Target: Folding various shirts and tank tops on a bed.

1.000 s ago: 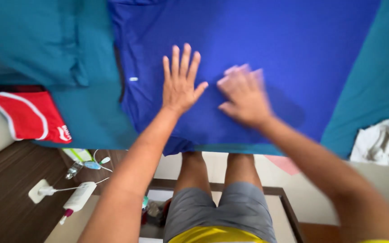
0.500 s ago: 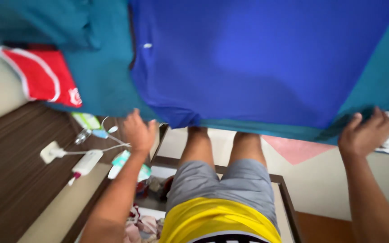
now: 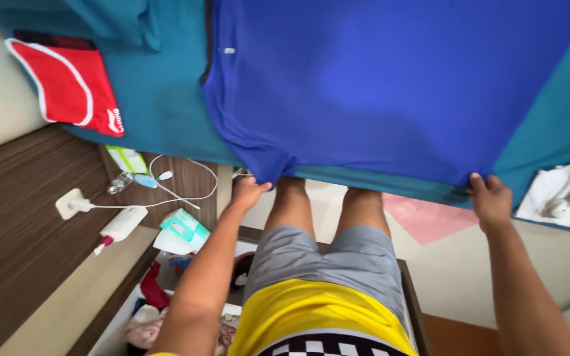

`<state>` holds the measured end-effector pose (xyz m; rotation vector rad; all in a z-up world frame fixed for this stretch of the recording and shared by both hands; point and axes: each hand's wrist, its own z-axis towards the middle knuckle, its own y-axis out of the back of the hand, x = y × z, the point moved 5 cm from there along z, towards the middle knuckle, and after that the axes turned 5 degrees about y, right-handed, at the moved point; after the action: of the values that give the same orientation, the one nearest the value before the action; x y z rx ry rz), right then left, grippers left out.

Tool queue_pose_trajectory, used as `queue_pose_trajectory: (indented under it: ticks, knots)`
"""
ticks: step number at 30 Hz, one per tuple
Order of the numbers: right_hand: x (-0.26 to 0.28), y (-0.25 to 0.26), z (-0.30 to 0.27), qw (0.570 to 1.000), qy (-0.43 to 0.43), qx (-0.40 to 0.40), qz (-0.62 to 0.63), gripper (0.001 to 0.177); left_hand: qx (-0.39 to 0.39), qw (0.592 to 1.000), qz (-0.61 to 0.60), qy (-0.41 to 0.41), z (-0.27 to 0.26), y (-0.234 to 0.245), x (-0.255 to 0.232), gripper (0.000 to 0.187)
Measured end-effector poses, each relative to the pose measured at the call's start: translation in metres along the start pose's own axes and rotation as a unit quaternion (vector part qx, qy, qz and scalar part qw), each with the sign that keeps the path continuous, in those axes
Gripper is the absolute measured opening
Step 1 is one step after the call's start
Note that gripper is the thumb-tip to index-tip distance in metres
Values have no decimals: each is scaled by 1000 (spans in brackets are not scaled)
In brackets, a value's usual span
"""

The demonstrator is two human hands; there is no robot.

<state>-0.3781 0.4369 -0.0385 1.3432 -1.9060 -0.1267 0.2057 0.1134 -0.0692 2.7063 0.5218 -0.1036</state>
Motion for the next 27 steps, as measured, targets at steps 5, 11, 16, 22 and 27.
queue_pose_trajectory:
  ticks: [5, 11, 16, 22, 27]
  knots:
    - [65, 5, -4, 994, -83, 8, 73, 23, 11, 969, -248, 0, -19, 53, -31, 28]
    - [154, 28, 41, 963, -80, 75, 245, 18, 28, 920, -390, -29, -38, 166, -220, 18]
    - [201, 34, 112, 945, -61, 5, 322, 20, 24, 905, -402, -136, 6, 224, -320, 30]
    - [111, 55, 165, 949, 293, -104, 48, 18, -344, 891, 28, -296, 52, 247, -217, 42]
    - [147, 34, 93, 995, 76, -48, 46, 21, -227, 964, -27, -134, 51, 226, -150, 46]
